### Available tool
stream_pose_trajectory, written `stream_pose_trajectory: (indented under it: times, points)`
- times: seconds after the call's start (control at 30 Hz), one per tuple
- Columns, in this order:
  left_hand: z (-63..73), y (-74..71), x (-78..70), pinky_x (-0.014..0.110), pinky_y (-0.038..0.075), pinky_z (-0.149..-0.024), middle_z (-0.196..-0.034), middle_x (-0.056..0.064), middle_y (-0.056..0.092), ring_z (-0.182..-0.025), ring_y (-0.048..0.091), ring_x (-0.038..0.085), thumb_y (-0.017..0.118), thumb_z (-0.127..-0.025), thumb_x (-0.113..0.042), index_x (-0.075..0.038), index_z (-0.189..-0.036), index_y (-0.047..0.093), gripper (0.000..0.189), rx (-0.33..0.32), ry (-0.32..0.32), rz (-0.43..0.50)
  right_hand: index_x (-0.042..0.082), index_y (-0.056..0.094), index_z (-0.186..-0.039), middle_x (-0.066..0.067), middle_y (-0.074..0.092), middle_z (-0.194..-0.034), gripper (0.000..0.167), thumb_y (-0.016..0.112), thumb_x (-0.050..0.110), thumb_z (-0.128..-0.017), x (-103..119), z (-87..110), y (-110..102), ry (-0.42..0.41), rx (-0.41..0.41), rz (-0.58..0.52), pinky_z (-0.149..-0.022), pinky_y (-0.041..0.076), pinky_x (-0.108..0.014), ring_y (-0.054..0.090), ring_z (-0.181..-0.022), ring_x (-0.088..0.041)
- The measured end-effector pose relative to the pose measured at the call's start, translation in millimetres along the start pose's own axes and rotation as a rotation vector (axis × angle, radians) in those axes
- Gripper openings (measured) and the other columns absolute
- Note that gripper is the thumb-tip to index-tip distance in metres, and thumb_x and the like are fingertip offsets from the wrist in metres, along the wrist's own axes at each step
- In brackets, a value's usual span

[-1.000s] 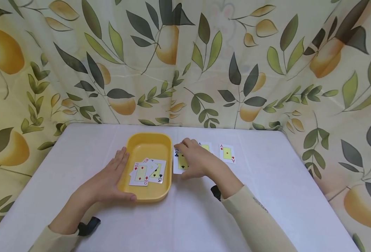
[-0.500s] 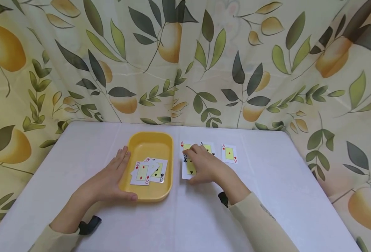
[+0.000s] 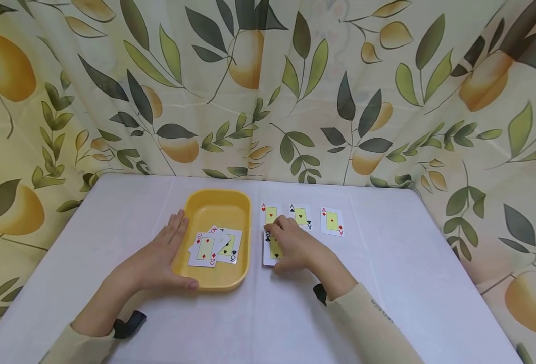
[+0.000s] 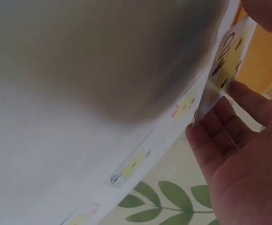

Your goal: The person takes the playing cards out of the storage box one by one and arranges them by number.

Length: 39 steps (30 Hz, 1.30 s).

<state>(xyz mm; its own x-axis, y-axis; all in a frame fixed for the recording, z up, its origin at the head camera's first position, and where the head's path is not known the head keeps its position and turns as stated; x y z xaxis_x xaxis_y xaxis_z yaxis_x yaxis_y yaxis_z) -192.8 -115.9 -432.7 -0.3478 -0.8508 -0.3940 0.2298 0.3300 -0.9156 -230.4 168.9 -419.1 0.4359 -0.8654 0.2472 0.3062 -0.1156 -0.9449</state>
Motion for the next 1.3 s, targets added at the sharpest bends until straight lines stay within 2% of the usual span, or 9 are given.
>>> stream_pose_trajectory:
  times: [0.47, 0.87, 1.0, 1.1, 1.23, 1.3]
  points:
    - [1.8, -0.1, 0.0, 0.048, 0.016, -0.124, -0.168, 0.009, -0.011, -0.155, -0.005, 0.029, 0.071, -0.057, -0.087, -0.004, -0.160, 0.002, 0.149, -0.015, 0.020, 0.015, 0.023, 0.045, -0.150, 0.003, 0.045, -0.133, 0.095, 0.089, 0.035, -0.067, 0.5, -15.8, 17.1, 0.045, 0.054, 0.002, -0.092, 0.048, -0.027, 0.041, -0.109, -0.014]
    - [1.9, -1.7, -0.4, 0.047, 0.016, -0.124, -0.168, 0.009, -0.012, -0.155, -0.005, 0.028, 0.070, -0.056, -0.089, -0.004, -0.160, 0.003, 0.150, -0.016, 0.016, 0.002, 0.023, 0.044, -0.150, 0.001, 0.045, -0.139, 0.095, 0.089, 0.037, -0.067, 1.9, -15.1, 12.8, 0.042, 0.053, 0.017, -0.096, 0.049, -0.030, 0.043, -0.113, -0.015]
    - [1.5, -1.1, -0.8, 0.047, 0.017, -0.124, -0.168, 0.008, -0.013, -0.155, -0.006, 0.027, 0.069, -0.055, -0.089, -0.005, -0.160, 0.003, 0.151, -0.009, 0.007, 0.005, 0.020, 0.042, -0.152, -0.002, 0.044, -0.142, 0.098, 0.088, 0.036, -0.067, 5.5, -12.9, 3.5, 0.024, 0.027, 0.024, -0.100, 0.050, -0.034, 0.043, -0.118, -0.017]
    - [1.6, -1.2, -1.0, 0.048, 0.017, -0.124, -0.168, 0.009, -0.013, -0.155, -0.005, 0.029, 0.068, -0.054, -0.090, -0.004, -0.160, 0.003, 0.151, -0.013, 0.012, 0.008, 0.017, 0.041, -0.152, -0.002, 0.042, -0.143, 0.097, 0.084, 0.033, -0.067, 12.0, -10.2, -11.0, 0.004, -0.016, 0.010, -0.101, 0.051, -0.037, 0.044, -0.122, -0.018]
    - [1.7, -1.0, -0.1, 0.047, 0.016, -0.124, -0.168, 0.009, -0.012, -0.155, -0.005, 0.029, 0.067, -0.054, -0.091, -0.004, -0.160, 0.003, 0.152, -0.012, 0.012, 0.007, 0.017, 0.043, -0.151, -0.001, 0.043, -0.142, 0.091, 0.079, 0.029, -0.068, 28.0, -7.7, -33.7, -0.052, -0.094, -0.026, -0.099, 0.053, -0.039, 0.044, -0.124, -0.019]
    - [1.6, -0.5, 0.3, 0.047, 0.015, -0.124, -0.168, 0.009, -0.012, -0.155, -0.006, 0.029, 0.067, -0.054, -0.091, -0.004, -0.160, 0.002, 0.152, -0.011, 0.015, 0.001, 0.016, 0.044, -0.150, 0.000, 0.044, -0.141, 0.088, 0.079, 0.032, -0.071, 38.4, -8.3, -41.3, -0.089, -0.121, -0.037, -0.100, 0.053, -0.040, 0.044, -0.124, -0.019]
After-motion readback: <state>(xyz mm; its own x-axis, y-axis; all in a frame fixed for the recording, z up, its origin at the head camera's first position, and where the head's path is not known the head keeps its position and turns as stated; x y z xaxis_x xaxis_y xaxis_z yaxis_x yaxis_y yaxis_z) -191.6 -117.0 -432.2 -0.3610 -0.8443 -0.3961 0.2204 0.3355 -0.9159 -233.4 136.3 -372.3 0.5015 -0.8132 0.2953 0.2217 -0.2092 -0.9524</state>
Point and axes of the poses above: each hand's wrist, its own z-axis away from the middle knuckle, its own y-axis out of the palm, x = y × z, the point moved 6 cm from there along -z, towards the middle knuckle
